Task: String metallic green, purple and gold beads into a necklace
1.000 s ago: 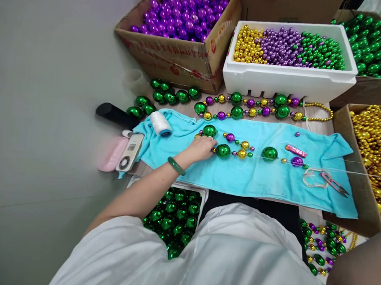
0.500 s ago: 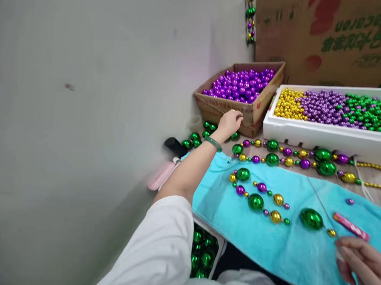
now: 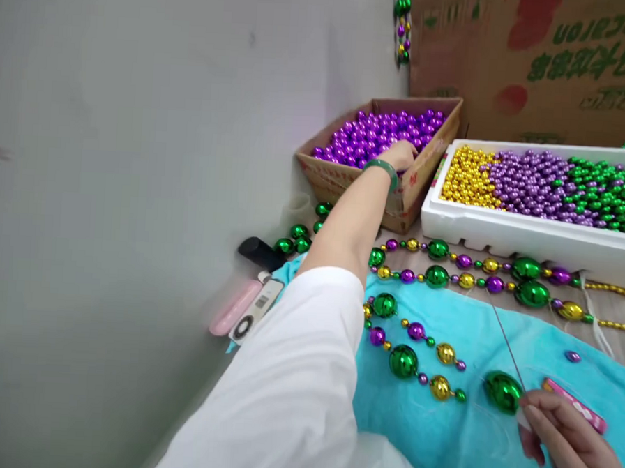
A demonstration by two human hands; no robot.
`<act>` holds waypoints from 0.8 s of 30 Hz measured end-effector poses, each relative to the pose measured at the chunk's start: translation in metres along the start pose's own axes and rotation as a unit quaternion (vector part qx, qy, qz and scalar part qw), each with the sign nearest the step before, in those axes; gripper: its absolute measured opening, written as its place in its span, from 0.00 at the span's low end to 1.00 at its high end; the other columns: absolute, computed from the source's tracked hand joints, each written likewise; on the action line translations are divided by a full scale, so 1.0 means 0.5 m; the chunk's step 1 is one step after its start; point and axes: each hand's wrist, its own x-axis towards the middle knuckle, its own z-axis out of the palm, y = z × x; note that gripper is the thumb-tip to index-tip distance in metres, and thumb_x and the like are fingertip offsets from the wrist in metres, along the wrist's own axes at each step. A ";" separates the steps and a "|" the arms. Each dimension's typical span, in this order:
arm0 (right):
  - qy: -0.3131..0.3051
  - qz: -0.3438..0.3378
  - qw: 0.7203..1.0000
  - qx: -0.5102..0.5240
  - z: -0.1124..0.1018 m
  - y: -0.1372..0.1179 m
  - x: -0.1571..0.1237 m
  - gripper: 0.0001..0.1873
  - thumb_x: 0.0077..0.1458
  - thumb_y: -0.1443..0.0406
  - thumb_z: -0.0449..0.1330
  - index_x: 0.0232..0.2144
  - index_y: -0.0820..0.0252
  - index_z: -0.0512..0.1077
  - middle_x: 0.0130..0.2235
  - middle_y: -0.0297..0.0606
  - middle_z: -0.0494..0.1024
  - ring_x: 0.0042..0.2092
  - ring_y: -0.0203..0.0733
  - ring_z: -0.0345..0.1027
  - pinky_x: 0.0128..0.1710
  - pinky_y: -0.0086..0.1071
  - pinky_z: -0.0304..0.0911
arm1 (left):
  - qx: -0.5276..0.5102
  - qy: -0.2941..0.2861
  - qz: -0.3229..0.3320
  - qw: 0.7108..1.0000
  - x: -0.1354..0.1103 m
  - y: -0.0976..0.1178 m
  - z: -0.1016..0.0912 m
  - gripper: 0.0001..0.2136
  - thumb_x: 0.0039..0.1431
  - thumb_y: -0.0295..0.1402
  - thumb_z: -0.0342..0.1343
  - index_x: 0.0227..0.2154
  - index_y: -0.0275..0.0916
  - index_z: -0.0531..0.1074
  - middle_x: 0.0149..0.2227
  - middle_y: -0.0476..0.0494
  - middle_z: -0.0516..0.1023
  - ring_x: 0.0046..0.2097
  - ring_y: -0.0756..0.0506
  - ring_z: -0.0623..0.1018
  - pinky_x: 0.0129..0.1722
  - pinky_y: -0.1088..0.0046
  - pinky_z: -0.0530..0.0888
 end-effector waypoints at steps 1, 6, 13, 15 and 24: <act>0.010 0.001 1.000 0.005 -0.003 0.001 -0.002 0.13 0.47 0.54 0.67 0.32 0.54 0.74 0.21 0.36 0.70 0.22 0.42 0.64 0.19 0.33 0.64 | -0.009 -0.013 -0.008 1.000 0.009 0.002 0.008 0.17 0.52 0.22 0.59 0.46 0.29 0.77 0.48 0.35 0.78 0.51 0.41 0.75 0.55 0.66 0.67; 0.034 0.014 0.999 0.024 0.001 -0.011 -0.017 0.11 0.52 0.56 0.64 0.33 0.56 0.74 0.23 0.35 0.70 0.23 0.39 0.64 0.20 0.30 0.60 | -0.074 -0.004 -0.040 0.996 0.032 -0.010 0.012 0.10 0.54 0.19 0.56 0.39 0.24 0.76 0.43 0.40 0.78 0.56 0.37 0.71 0.58 0.58 0.63; 0.110 -0.039 0.991 0.060 0.017 -0.037 -0.027 0.11 0.52 0.58 0.65 0.37 0.57 0.78 0.21 0.34 0.69 0.22 0.38 0.63 0.18 0.29 0.55 | -0.269 0.082 0.045 0.959 -0.123 0.066 -0.001 0.12 0.69 0.37 0.42 0.49 0.47 0.68 0.47 0.54 0.78 0.51 0.51 0.68 0.51 0.66 0.73; 0.115 -0.052 0.990 0.058 0.019 -0.029 -0.029 0.12 0.52 0.58 0.65 0.37 0.57 0.78 0.21 0.34 0.69 0.21 0.37 0.62 0.17 0.29 0.56 | -0.462 0.034 0.065 0.884 -0.254 0.106 0.027 0.13 0.67 0.31 0.45 0.52 0.43 0.67 0.49 0.50 0.77 0.45 0.50 0.75 0.43 0.68 0.75; 0.106 -0.082 0.990 0.047 0.025 0.004 -0.075 0.09 0.54 0.59 0.64 0.35 0.58 0.77 0.21 0.32 0.69 0.21 0.34 0.62 0.19 0.27 0.59 | -0.775 -0.170 -0.109 0.599 -0.625 0.145 0.188 0.13 0.60 0.34 0.56 0.48 0.41 0.71 0.40 0.46 0.79 0.33 0.52 0.80 0.32 0.81 0.77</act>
